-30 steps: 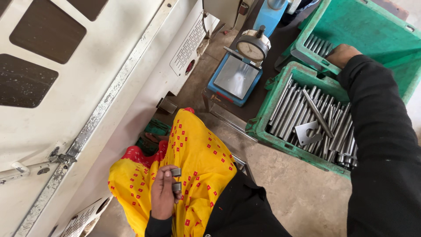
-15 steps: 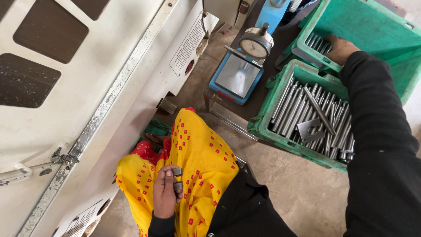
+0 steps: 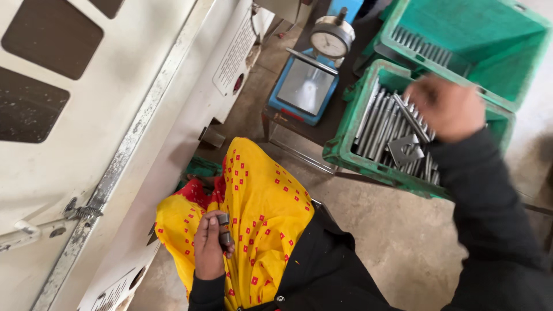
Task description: The person sits on the floor and assembles cylindrical metal parts by hand, then inserts them into a machine. They retrieve additional parts from a green crate and continue inserting them into the machine's interior.
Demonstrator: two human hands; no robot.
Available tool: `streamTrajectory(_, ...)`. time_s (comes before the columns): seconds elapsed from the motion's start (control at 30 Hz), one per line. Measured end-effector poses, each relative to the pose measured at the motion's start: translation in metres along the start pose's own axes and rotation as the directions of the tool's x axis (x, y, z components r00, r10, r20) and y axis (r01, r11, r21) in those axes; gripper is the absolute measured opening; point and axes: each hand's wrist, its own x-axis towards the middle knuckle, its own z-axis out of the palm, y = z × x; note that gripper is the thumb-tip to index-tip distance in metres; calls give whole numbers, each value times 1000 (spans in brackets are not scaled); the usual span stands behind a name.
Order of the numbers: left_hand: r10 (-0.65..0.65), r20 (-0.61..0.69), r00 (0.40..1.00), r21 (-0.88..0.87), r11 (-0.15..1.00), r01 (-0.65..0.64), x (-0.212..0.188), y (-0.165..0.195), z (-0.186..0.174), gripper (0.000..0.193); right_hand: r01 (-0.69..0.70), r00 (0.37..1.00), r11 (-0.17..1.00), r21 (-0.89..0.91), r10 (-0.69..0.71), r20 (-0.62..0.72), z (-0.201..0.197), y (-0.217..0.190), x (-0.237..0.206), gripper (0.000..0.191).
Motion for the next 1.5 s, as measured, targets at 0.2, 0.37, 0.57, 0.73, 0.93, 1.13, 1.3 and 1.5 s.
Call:
streamTrajectory(0.2, 48, 133, 990, -79, 996, -38, 2, -4, 7, 26, -69, 997, 996, -53, 70, 12, 11, -17, -32, 20)
streamTrajectory(0.37, 51, 162, 986, -58, 997, -42, -7, -5, -4, 27, -69, 984, 941, 332, 119, -131, 21, -14, -15, 20)
streamTrajectory(0.57, 70, 23, 997, -140, 988, -66, -21, -26, -44, 26, -421, 907, 728, 542, 338, 251, 56, -27, 19, 29)
streamTrajectory(0.73, 92, -13, 996, -301, 949, -92, -27, -50, -72, 24, -507, 862, 710, 489, 405, 305, 70, -17, 29, 32)
streamTrajectory(0.93, 105, 45, 993, -245, 965, -91, -26, -50, -66, 24, -437, 899, 657, 615, 304, 315, 75, -12, 29, 41)
streamTrajectory(1.13, 163, 64, 985, -189, 971, -148, -31, -37, -57, 26, -329, 944, 782, 530, 268, 191, 76, -26, 23, 46)
streamTrajectory(1.3, 122, 56, 991, -173, 979, -111, -35, -39, -63, 28, -323, 946, 690, 648, 251, 205, 82, -14, 20, 45)
streamTrajectory(1.5, 126, 64, 990, -156, 981, -115, -34, -36, -64, 27, -211, 975, 663, 718, 191, 110, 93, -1, 13, 44)
